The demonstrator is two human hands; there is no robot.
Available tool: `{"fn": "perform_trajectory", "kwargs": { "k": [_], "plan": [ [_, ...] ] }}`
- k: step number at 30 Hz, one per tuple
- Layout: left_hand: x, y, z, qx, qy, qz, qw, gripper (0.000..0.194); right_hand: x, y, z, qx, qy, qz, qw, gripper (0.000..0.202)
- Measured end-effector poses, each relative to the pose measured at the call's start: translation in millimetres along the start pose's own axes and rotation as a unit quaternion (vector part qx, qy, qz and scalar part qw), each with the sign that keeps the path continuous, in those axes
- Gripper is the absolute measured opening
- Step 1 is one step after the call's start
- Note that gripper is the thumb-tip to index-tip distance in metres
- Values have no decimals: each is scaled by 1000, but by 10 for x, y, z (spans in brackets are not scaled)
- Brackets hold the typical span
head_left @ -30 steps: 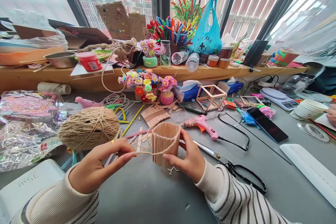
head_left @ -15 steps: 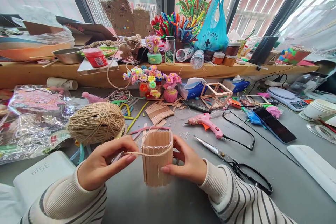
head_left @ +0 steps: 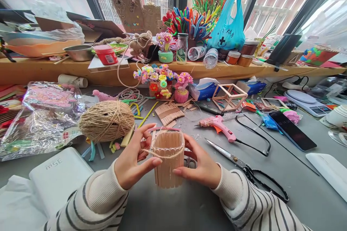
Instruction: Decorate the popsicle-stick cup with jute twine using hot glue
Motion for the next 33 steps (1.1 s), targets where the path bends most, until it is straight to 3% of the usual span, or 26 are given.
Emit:
{"fn": "perform_trajectory", "kwargs": {
  "k": [7,16,20,23,26,29,33],
  "plan": [
    [159,12,-17,-48,-112,-72,990,93,13,13,18,-4,23,-15,1000,83],
    [148,10,-169,-45,0,2,999,95,-3,11,50,-1,46,-3,999,88],
    [129,13,-190,-35,39,13,999,93,77,39,254,13,88,-18,996,93],
    [143,12,-183,-16,55,21,998,94,237,40,493,3,127,15,992,77],
    [168,8,-170,-1,61,20,998,96,422,-1,634,3,228,94,969,45],
    [192,6,-159,8,60,17,998,98,528,-69,638,31,297,139,944,33],
    [204,9,-156,15,60,17,998,99,564,-150,580,71,307,179,932,27]
  ]
}}
Point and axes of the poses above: each hand's wrist, its own y-axis away from the middle knuckle, its own z-axis out of the back of the hand, x = y × z, the point moved 2 cm from there along -y, towards the middle knuckle, and after that the axes turned 9 degrees about y, right-handed, at the moved point
